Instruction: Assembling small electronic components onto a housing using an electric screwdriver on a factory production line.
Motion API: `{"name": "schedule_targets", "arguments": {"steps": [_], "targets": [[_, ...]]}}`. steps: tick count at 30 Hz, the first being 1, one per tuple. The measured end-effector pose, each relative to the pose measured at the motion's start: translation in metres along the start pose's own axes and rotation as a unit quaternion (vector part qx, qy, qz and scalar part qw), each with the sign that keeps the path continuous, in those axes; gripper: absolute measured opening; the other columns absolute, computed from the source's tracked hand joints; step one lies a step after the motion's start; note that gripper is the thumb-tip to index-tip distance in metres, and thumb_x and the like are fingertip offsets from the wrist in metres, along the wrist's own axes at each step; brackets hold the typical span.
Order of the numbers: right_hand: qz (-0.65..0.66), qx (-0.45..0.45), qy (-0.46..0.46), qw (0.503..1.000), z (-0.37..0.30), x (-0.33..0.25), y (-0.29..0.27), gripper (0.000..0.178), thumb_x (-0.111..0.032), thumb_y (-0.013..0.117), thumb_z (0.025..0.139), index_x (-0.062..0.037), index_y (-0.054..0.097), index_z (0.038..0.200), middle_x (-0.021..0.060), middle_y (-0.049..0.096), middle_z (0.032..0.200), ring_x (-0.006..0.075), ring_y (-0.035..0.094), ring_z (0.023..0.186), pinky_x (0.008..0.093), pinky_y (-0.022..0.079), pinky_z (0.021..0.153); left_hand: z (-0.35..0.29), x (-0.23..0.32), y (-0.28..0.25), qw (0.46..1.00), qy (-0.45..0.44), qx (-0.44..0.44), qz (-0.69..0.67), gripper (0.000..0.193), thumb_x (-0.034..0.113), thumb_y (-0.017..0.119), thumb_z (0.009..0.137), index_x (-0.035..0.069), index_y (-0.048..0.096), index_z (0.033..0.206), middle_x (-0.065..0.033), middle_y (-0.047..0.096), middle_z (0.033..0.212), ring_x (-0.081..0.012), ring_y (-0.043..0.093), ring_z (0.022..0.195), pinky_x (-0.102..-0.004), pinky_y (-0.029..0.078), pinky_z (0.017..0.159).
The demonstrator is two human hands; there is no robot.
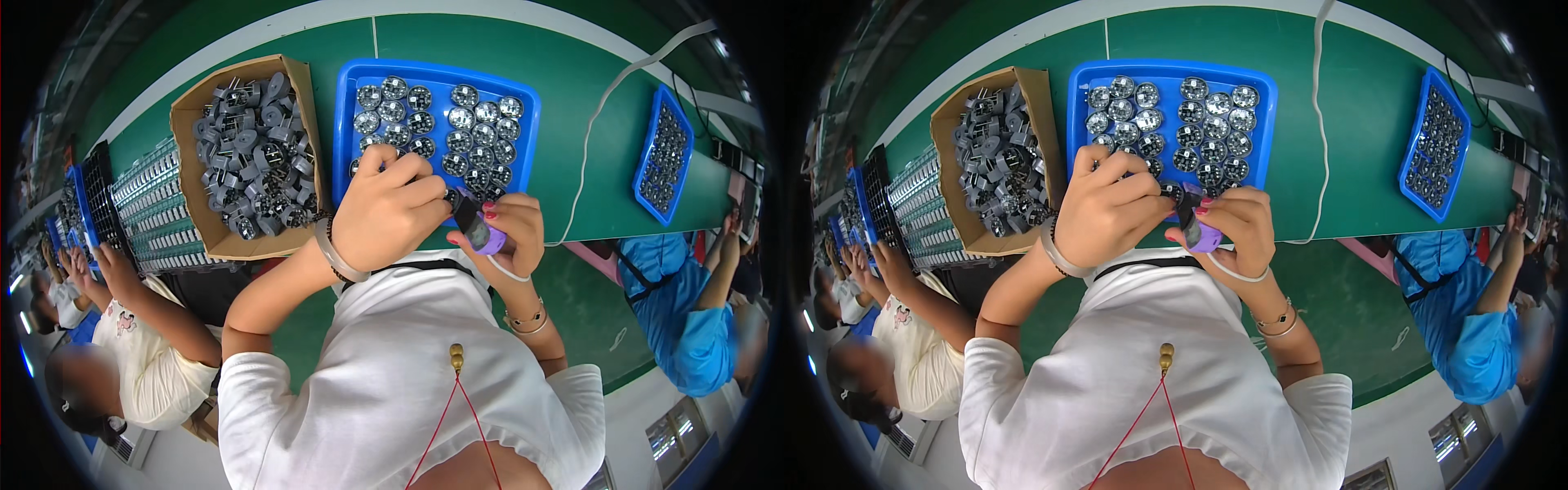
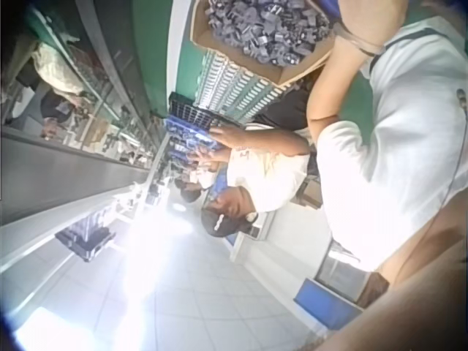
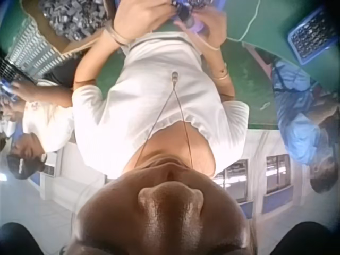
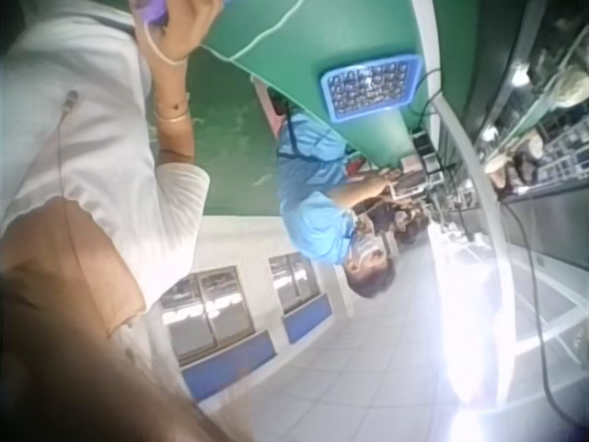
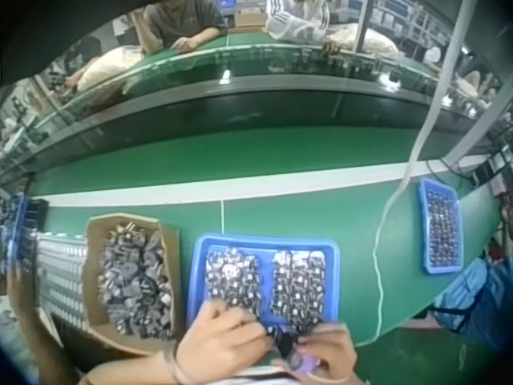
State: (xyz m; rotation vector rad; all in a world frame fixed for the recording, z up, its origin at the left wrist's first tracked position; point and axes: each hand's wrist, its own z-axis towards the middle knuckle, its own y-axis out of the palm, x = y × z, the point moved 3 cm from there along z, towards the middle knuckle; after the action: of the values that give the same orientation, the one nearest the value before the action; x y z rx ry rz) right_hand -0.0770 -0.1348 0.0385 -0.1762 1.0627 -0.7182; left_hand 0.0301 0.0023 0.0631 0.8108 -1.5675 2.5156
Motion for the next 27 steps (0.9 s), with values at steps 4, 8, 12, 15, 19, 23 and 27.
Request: {"name": "schedule_targets", "arguments": {"steps": [4,8,12,15,19,23,27], "targets": [[-0.003,0.001,0.004,1.000,-0.001,0.000,-0.002,0.057,-0.013,0.089,0.057,-0.0068,0.053,0.101,0.0077,0.056,0.094,0.0236,0.055,0.082,0.0318,0.046,0.067,0.001,0.001,0.000,1.000,-0.007,0.008,0.008,0.007,0.016,0.063,0.062,0.013,0.065,0.069,0.0030,0.051,0.075,-0.0142,0.051,0.081,-0.0338,0.035,0.076],[0.007,-0.001,0.001,1.000,-0.001,0.001,-0.003,0.057,-0.013,0.089,0.057,-0.0067,0.053,0.100,0.0082,0.056,0.094,0.0237,0.055,0.082,0.0321,0.046,0.067,0.001,0.001,0.004,1.000,0.011,0.008,-0.013,0.009,0.015,0.062,0.062,0.012,0.065,0.070,0.0030,0.051,0.075,-0.0143,0.052,0.081,-0.0342,0.036,0.077],[-0.002,-0.005,-0.003,1.000,-0.002,0.002,-0.006,0.056,-0.015,0.088,0.059,-0.0061,0.053,0.102,0.0092,0.055,0.095,0.0237,0.055,0.083,0.0327,0.046,0.070,0.000,0.001,0.005,0.999,-0.011,-0.018,-0.030,0.015,0.014,0.070,0.061,0.012,0.069,0.076,0.0041,0.055,0.076,-0.0157,0.053,0.083,-0.0348,0.035,0.079],[0.011,0.037,0.050,0.998,-0.008,0.007,-0.012,0.057,-0.020,0.087,0.063,-0.0058,0.051,0.105,0.0099,0.055,0.095,0.0237,0.055,0.084,0.0331,0.046,0.072,-0.001,0.002,0.004,0.999,-0.032,-0.012,-0.039,0.013,0.014,0.071,0.063,0.012,0.069,0.076,0.0042,0.055,0.077,-0.0159,0.053,0.083,-0.0351,0.034,0.080],[0.022,0.171,0.025,0.985,-0.008,0.005,-0.029,0.063,-0.027,0.088,0.061,-0.0084,0.048,0.106,0.0079,0.053,0.093,0.0231,0.055,0.079,0.0331,0.048,0.068,-0.002,0.001,0.016,0.999,-0.034,-0.015,-0.001,0.012,0.015,0.072,0.064,0.013,0.069,0.075,0.0043,0.054,0.077,-0.0159,0.053,0.084,-0.0354,0.033,0.080],[0.022,0.152,0.012,0.988,0.001,0.003,-0.034,0.064,-0.028,0.087,0.062,-0.0092,0.045,0.106,0.0079,0.053,0.093,0.0233,0.055,0.079,0.0327,0.047,0.067,-0.004,0.000,0.030,0.998,-0.046,-0.019,0.039,0.010,0.015,0.068,0.063,0.012,0.068,0.073,0.0020,0.052,0.078,-0.0164,0.051,0.087,-0.0358,0.034,0.081],[0.010,0.109,0.009,0.994,0.003,0.002,-0.031,0.064,-0.027,0.088,0.061,-0.0093,0.047,0.107,0.0079,0.054,0.094,0.0231,0.055,0.080,0.0324,0.047,0.068,-0.002,0.001,0.021,0.996,-0.086,-0.007,0.033,0.017,0.016,0.068,0.065,0.011,0.066,0.081,-0.0003,0.052,0.085,-0.0187,0.050,0.091,-0.0369,0.034,0.082]]}}
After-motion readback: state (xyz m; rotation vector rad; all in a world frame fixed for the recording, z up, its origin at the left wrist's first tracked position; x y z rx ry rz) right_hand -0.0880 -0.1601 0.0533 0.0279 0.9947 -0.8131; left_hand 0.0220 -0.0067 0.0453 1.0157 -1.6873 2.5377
